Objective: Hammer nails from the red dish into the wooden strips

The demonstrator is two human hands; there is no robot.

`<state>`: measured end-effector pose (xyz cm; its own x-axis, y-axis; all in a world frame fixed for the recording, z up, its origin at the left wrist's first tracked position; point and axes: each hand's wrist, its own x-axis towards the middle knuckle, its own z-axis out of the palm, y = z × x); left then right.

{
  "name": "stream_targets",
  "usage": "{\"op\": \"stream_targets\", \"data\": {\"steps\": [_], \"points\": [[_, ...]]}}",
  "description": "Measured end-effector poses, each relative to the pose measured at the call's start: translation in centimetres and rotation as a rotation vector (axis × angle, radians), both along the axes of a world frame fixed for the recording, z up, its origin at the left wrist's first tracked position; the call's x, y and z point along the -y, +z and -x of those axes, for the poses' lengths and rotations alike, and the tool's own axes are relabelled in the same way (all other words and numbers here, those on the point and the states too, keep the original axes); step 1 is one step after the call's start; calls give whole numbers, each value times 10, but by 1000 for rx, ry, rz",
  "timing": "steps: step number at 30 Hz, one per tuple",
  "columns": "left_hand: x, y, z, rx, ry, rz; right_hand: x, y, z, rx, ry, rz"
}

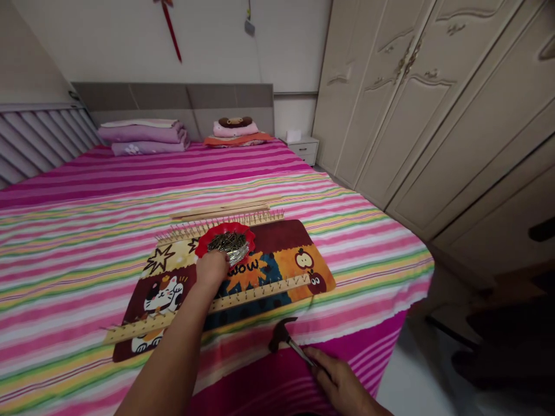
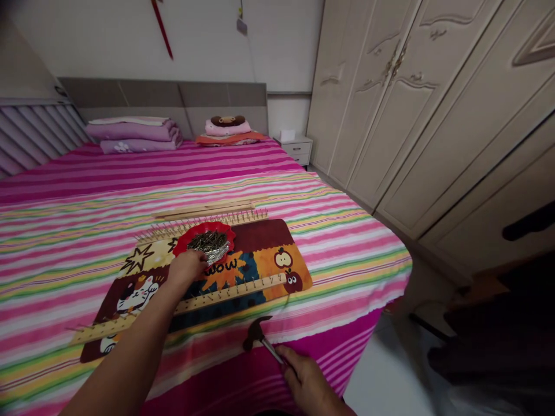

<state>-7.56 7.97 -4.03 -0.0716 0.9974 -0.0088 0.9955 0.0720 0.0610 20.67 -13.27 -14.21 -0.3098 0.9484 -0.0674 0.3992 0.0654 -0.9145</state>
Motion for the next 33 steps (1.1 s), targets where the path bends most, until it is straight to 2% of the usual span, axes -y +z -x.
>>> {"op": "stream_targets", "data": {"steps": [4, 8, 14, 20, 24, 29, 33], "points": [[1, 1, 2, -1, -47, 14, -1, 4, 2, -5, -3, 10], [3, 3, 11, 100, -49, -83, -1, 6, 3, -13, -4, 5], [4, 8, 27, 518, 101, -197, 0, 3, 3, -17, 11, -10], [6, 0, 30, 1169, 278, -269, 0, -10, 1, 15, 4, -57], [9, 1, 28, 1296, 320, -253, 0, -10, 2, 13, 17, -51], [22, 13, 27, 1591, 401, -174, 1, -6, 3, 14, 0, -70], [42, 27, 23, 1722, 340, -58, 1, -5, 3, 40, -14, -48]]}}
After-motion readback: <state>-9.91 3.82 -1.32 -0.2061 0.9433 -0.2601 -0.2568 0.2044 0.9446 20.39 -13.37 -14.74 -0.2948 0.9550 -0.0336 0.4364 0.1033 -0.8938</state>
